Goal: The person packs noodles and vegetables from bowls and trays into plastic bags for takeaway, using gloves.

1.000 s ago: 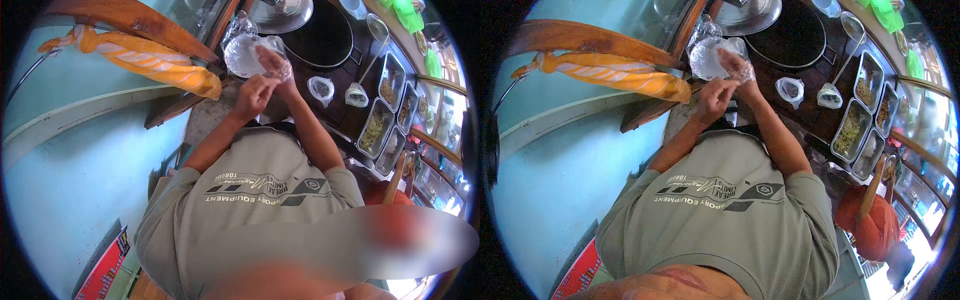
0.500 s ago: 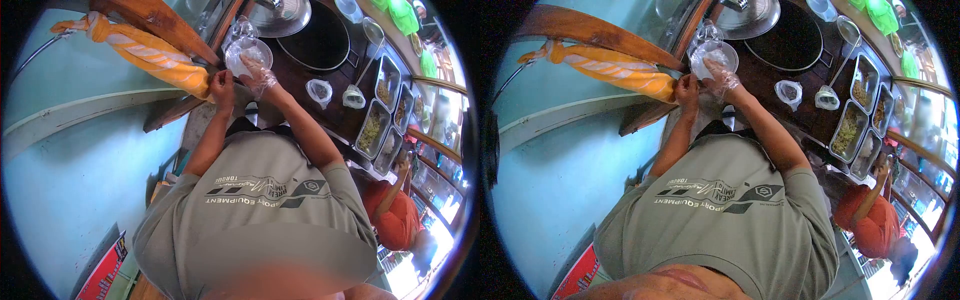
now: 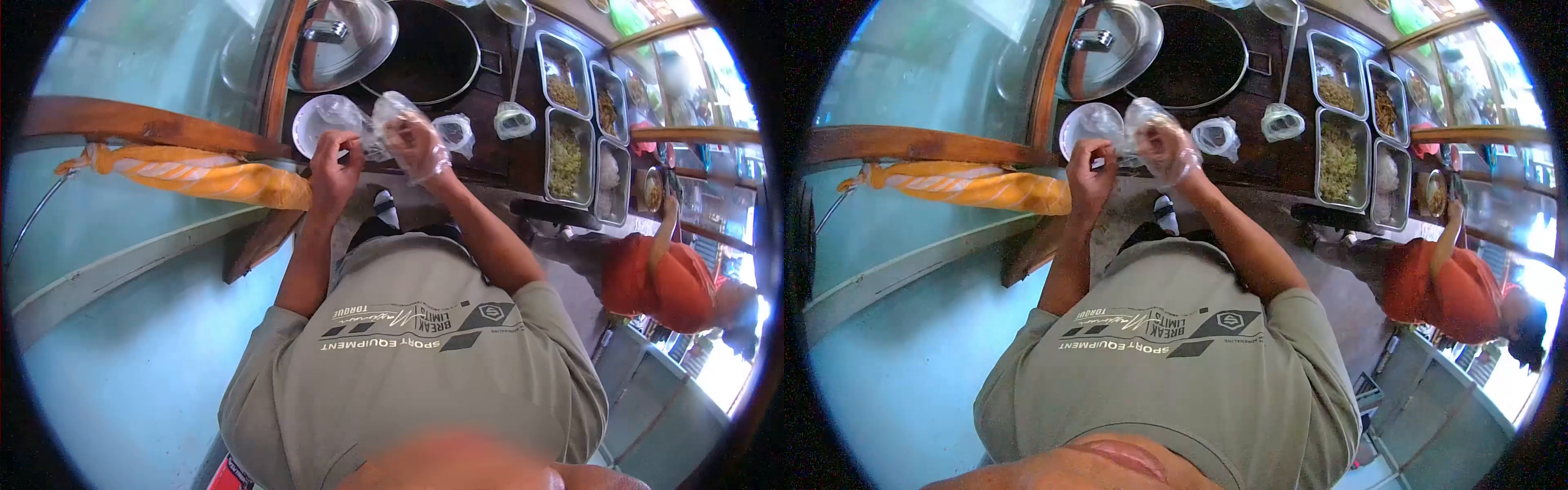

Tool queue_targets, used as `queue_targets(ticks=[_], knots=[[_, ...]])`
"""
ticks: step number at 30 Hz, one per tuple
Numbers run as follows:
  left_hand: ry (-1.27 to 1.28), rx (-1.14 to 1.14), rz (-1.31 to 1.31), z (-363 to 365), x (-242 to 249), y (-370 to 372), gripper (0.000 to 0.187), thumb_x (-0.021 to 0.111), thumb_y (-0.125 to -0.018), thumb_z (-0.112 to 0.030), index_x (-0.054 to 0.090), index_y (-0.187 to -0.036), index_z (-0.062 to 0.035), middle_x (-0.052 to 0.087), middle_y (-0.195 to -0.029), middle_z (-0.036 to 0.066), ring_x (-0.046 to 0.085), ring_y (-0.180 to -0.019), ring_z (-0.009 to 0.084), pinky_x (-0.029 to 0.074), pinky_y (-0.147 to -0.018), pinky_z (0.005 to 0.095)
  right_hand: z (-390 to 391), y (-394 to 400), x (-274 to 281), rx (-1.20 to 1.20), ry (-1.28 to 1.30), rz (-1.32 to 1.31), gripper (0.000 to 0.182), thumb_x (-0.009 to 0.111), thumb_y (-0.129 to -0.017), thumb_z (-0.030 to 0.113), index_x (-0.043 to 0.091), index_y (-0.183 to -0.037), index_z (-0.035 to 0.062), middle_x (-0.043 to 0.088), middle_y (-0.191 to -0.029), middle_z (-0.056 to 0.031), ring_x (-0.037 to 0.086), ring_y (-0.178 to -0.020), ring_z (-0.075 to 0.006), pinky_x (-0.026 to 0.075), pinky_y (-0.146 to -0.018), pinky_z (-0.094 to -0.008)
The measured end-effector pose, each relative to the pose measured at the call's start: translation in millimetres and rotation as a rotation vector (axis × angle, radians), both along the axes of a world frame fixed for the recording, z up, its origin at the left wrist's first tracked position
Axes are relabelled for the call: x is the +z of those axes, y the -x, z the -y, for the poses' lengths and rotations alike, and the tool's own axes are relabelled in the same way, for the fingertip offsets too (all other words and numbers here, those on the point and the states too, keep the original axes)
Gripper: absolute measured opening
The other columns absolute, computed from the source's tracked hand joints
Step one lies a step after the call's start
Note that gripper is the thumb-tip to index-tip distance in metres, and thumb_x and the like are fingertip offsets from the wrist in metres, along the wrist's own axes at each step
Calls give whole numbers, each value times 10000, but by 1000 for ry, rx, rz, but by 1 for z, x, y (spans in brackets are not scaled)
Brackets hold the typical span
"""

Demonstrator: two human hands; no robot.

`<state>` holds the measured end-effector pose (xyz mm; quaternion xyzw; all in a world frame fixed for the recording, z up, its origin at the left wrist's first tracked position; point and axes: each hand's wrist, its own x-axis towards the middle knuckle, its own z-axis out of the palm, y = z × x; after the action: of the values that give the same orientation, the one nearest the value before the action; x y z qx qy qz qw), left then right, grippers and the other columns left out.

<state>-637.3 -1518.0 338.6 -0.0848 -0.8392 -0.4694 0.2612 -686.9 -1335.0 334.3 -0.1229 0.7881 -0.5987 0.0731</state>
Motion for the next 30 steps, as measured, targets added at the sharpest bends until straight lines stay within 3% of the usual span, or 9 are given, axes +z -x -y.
queue_targets(ticks=[4,9,12,15,17,19,22,27,30], knots=[[109,-48,181,-47,22,9,166,657,-875,4,630,-1037,-18,582,-933,91,587,-750,173,509,-692,309,-63,-23,8,-174,15,-198,196,679,-902,118,642,-1047,-8,680,-980,-107,671,-836,-176,558,-737,-337],[275,-32,-237,-144,54,16,176,714,-870,-52,637,-1028,-42,582,-945,106,591,-833,232,515,-751,349,-149,-53,2,-444,232,-20,204,681,-907,124,652,-1077,14,677,-984,-72,663,-852,-153,541,-753,-309],[321,-540,-319,-210,73,-12,207,693,-884,-54,631,-1082,-44,609,-957,128,596,-852,274,509,-786,358,-190,-72,-2,-617,362,-77,221,684,-909,118,640,-1109,36,674,-980,-45,645,-869,-127,528,-764,-293],[223,-445,-95,-276,79,-34,171,635,-942,-83,630,-1103,-27,653,-1017,120,620,-901,247,503,-823,338,-222,-92,-5,-720,367,-195,229,684,-903,108,618,-1110,35,674,-970,-54,649,-857,-150,530,-780,-301],[-51,-506,266,-302,75,-42,171,588,-977,-103,629,-1118,-15,669,-1056,96,631,-939,214,499,-848,319,-252,-109,17,-673,-11,-366,203,677,-894,108,619,-1080,50,676,-961,-84,661,-848,-197,536,-785,-346],[-184,-617,448,-321,54,-44,270,484,-1030,-118,603,-1240,3,679,-1099,68,633,-999,146,498,-872,285,-273,-121,26,-623,148,-249,192,672,-883,107,616,-1061,62,670,-948,-110,666,-838,-242,532,-769,-373],[-1020,-649,813,-366,37,-43,360,445,-1039,-86,537,-1375,7,669,-1127,86,635,-997,156,498,-862,281,-308,-131,23,-556,37,-372,155,671,-871,95,613,-1013,71,658,-919,-134,652,-806,-300,523,-737,-399],[-1282,-796,671,-435,51,-22,634,456,-1039,-54,138,-1587,-71,318,-1587,224,354,-1462,324,336,-1200,425,-350,-141,24,-632,-14,-524,128,663,-852,88,593,-956,61,630,-877,-185,623,-775,-388,507,-703,-452],[-1153,-785,568,-477,59,-14,667,453,-1034,-40,115,-1605,-110,290,-1599,226,299,-1488,317,331,-1195,436,-378,-147,33,-659,-42,-481,150,655,-837,66,577,-964,45,618,-874,-198,613,-765,-406,505,-695,-464]])
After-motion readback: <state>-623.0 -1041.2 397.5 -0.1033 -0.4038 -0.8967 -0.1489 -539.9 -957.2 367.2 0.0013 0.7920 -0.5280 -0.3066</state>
